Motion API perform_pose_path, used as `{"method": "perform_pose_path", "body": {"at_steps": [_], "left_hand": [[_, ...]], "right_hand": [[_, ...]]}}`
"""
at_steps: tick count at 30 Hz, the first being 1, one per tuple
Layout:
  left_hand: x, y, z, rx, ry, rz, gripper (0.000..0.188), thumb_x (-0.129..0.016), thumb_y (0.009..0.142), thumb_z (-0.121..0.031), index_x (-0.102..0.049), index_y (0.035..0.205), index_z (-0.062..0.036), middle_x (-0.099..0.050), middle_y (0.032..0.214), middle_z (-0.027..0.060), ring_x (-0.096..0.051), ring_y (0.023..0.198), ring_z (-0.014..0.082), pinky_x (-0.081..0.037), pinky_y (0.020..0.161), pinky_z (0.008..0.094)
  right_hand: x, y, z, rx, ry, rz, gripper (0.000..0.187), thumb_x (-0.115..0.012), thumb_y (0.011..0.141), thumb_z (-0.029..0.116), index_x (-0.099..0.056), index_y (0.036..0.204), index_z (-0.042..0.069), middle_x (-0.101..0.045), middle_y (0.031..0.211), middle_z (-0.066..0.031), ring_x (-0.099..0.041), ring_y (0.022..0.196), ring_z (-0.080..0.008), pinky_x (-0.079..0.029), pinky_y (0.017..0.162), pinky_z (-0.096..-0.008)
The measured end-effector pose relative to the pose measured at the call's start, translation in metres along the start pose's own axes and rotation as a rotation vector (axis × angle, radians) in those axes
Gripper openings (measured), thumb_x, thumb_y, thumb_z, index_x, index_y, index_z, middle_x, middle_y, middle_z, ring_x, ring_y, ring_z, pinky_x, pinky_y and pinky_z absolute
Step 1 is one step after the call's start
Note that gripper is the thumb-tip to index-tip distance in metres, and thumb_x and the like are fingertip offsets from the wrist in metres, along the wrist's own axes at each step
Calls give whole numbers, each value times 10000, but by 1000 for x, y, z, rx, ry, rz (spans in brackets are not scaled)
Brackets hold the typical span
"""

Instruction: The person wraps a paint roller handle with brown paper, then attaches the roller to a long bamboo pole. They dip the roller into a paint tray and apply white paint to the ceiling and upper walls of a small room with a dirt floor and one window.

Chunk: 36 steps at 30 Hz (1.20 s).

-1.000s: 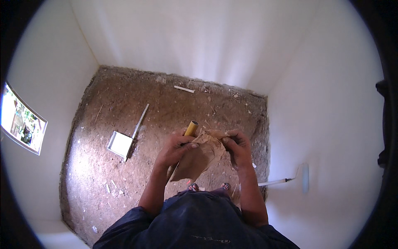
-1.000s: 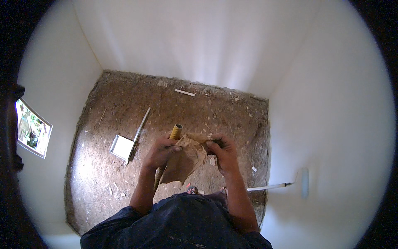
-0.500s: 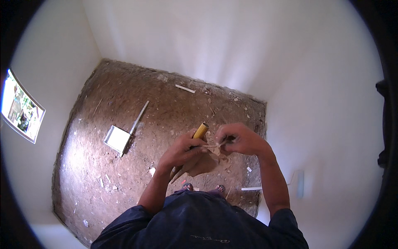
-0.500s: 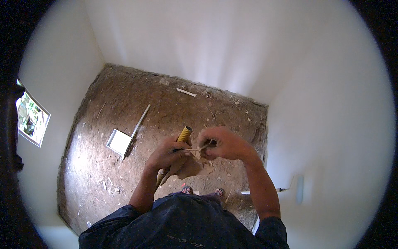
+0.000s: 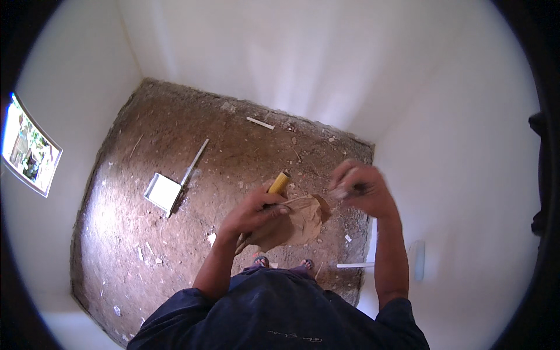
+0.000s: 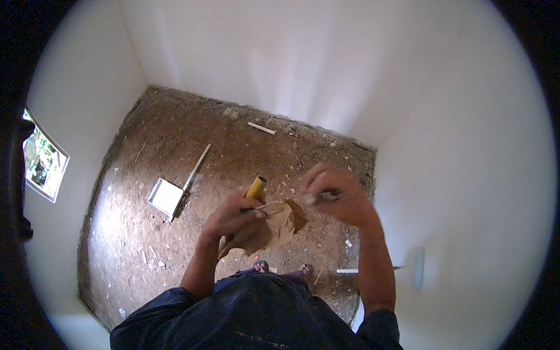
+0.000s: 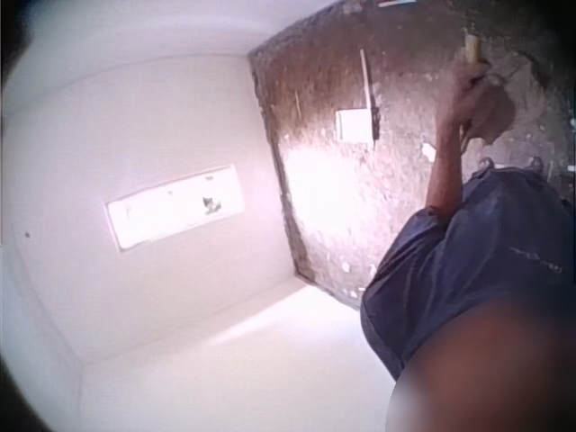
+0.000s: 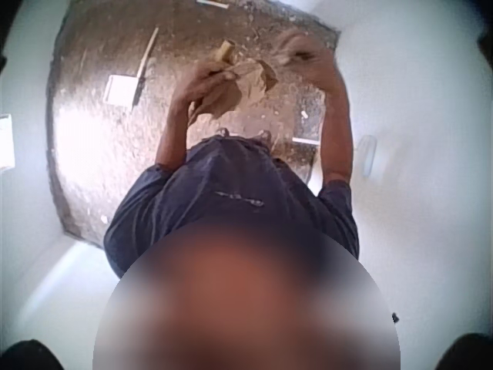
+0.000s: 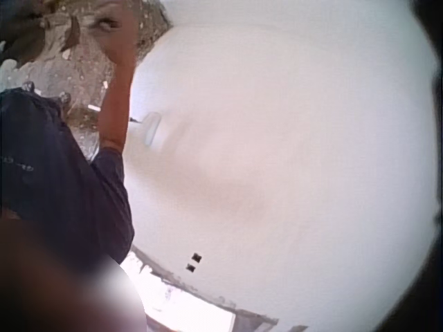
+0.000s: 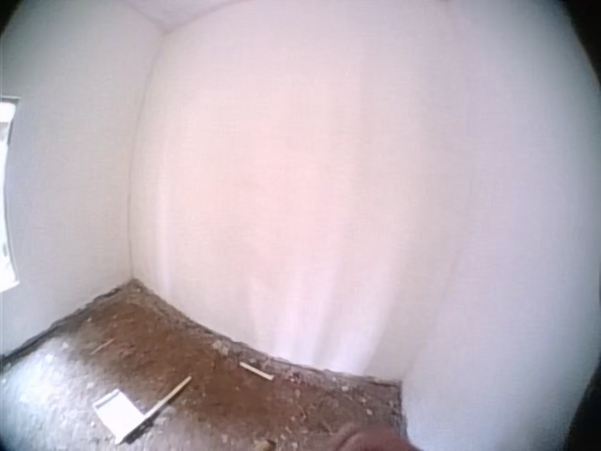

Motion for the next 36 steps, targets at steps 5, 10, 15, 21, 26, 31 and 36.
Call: {"method": "perform_pose_path", "body": {"at_steps": [5,10,15,21,26,31,36], "left_hand": [[0,1,6,-6,7,-44,209,-741,890,-198,-721,1037,-52,-617,1062,134,-597,1042,303,-455,917,406],[-2,1,4,30,75,-68,210,-749,873,-175,-722,1038,-48,-622,1054,141,-602,1053,301,-457,908,396],[-3,-2,2,34,13,-131,210,-755,851,-153,-724,1026,-41,-629,1050,132,-609,1037,297,-468,904,389],[-6,1,-3,32,85,-147,220,-769,800,-122,-723,996,-33,-629,1028,85,-622,1009,251,-481,905,361],[-12,0,-3,-6,140,-175,211,-753,799,-99,-724,997,-31,-636,1018,88,-631,995,250,-486,889,356],[-15,1,-1,76,106,-110,206,-746,837,-116,-723,1031,-47,-646,1038,127,-631,1018,305,-481,900,392],[-16,-2,-3,56,74,-142,211,-745,848,-133,-719,1039,-48,-645,1060,128,-628,1034,306,-480,912,392]], "right_hand": [[-2,-2,2,-158,-551,-83,250,-771,800,96,-697,1038,83,-686,1047,-77,-674,978,-244,-536,889,-373],[0,-2,3,-414,-538,47,323,-788,810,95,-676,1112,77,-681,1035,-66,-680,968,-207,-548,860,-356],[-2,-10,4,-206,-538,-339,341,-800,805,86,-663,1115,52,-694,1101,-68,-679,996,-204,-561,844,-354],[-11,-18,-1,-591,-391,-252,330,-815,797,154,-675,1078,54,-696,903,-65,-698,863,-223,-559,828,-381],[-20,-8,6,-181,-680,-242,207,-758,824,80,-683,1017,68,-685,831,-44,-681,799,-176,-556,749,-323],[-22,4,-1,-405,-578,5,204,-782,813,121,-695,988,64,-703,903,-51,-678,829,-208,-550,780,-336],[-13,-10,-9,-500,-123,-503,211,-790,813,99,-698,999,64,-703,940,-44,-671,913,-193,-543,826,-342]]}}
Point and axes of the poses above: each hand's wrist, its own y-axis towards the middle knuckle, its own x-axis out of the back of the hand, z = x × y, the point moved 1 cm from there along y, towards the middle knuckle
